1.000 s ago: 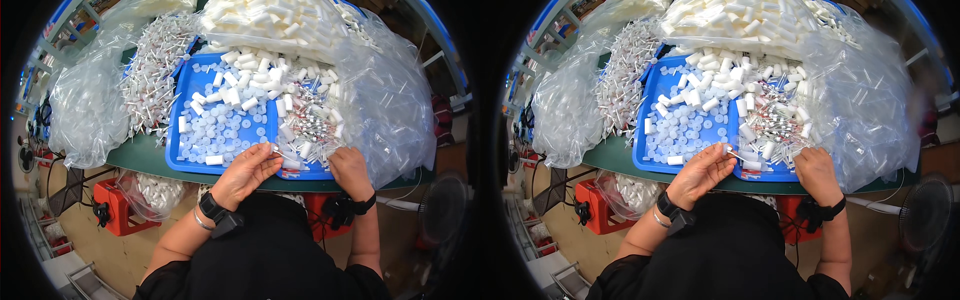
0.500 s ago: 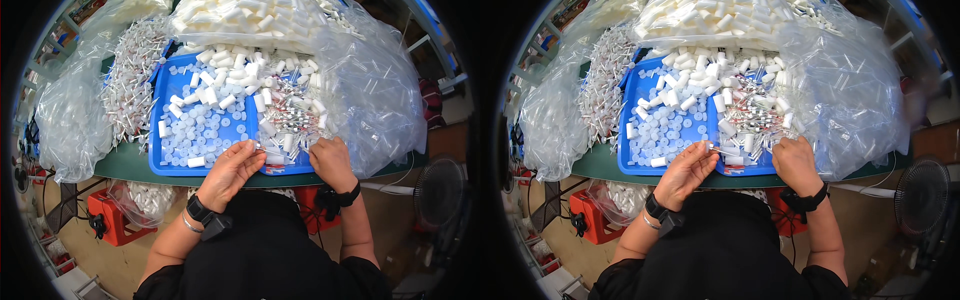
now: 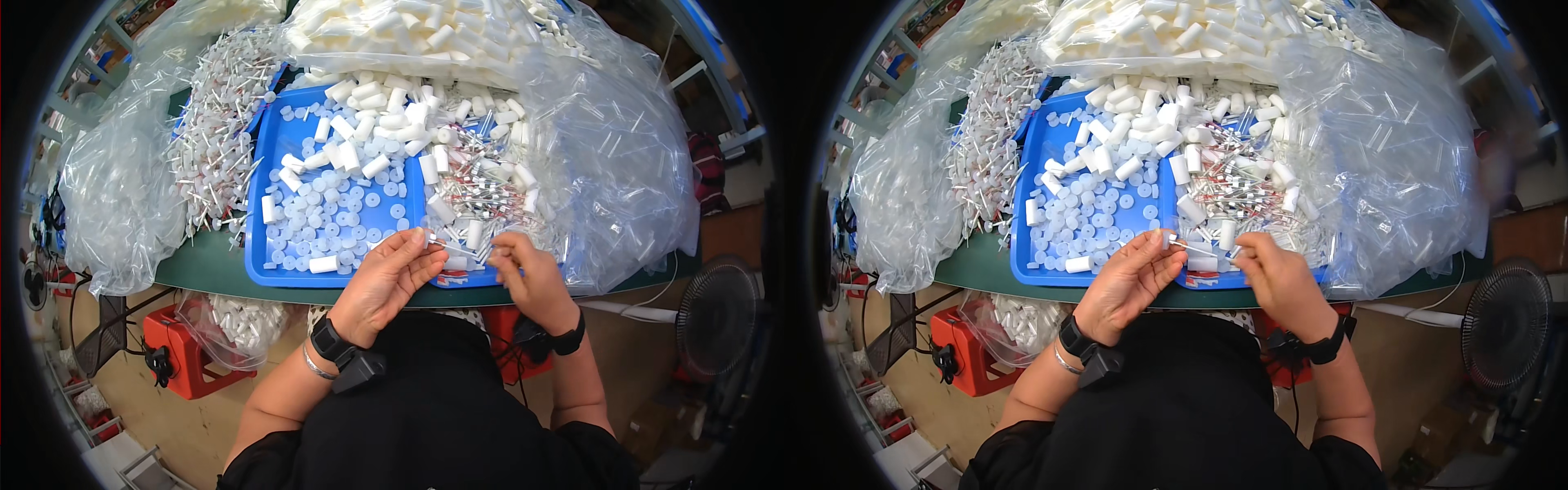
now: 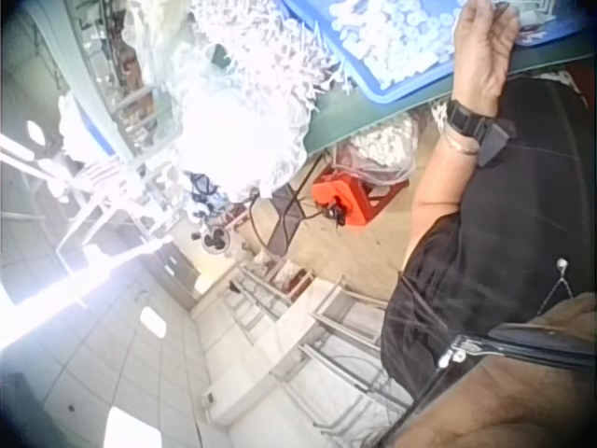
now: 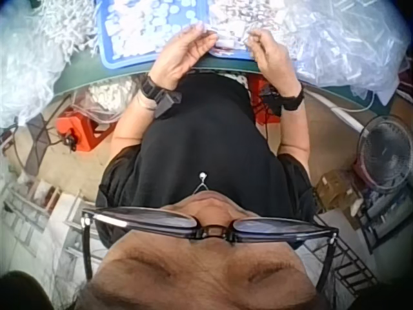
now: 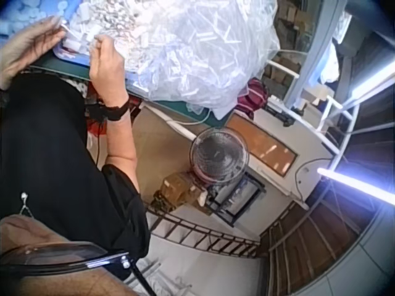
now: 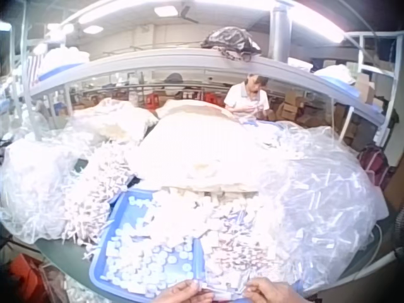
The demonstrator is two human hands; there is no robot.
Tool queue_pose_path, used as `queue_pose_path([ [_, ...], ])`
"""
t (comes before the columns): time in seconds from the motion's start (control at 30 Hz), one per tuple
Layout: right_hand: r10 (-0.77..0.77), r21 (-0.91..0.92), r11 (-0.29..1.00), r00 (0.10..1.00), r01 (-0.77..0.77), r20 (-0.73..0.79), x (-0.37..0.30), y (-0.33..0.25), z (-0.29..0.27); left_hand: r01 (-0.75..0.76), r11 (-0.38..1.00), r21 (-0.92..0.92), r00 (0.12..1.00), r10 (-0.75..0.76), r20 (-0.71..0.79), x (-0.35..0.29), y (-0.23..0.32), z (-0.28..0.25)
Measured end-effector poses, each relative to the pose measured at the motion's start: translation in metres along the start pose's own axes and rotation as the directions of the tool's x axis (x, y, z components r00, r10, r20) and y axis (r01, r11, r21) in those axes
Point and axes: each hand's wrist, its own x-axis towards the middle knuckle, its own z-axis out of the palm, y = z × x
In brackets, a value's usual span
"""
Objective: The person assembles small white plastic components by hand. They pick up a white cylindrical piece and a small white disc from a blue tray, insert the disc into the cylinder, and place the assembled unit into a pile on the tray. This process is repeated continuously throughout the video.
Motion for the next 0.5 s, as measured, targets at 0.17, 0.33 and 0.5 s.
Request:
queue_pose_path([
  [0.17, -0.111, 0.004, 0.994, 0.994, 0.111, -0.006, 0.004, -0.003, 0.014, -0.007, 1.000, 0.014, 1.000, 0.007, 0.007, -0.002, 0.002, 0.000],
  [0.33, -0.226, -0.105, 0.970, 0.973, 0.220, -0.052, 0.008, -0.008, 0.015, -0.044, 0.998, 0.044, 0.999, 0.044, 0.004, -0.002, 0.002, 0.000],
  [0.5, -0.423, -0.317, 0.868, 0.903, 0.382, -0.071, 0.014, -0.008, 0.012, -0.091, 0.988, 0.121, 0.996, 0.092, 0.000, -0.002, 0.001, -0.001],
])
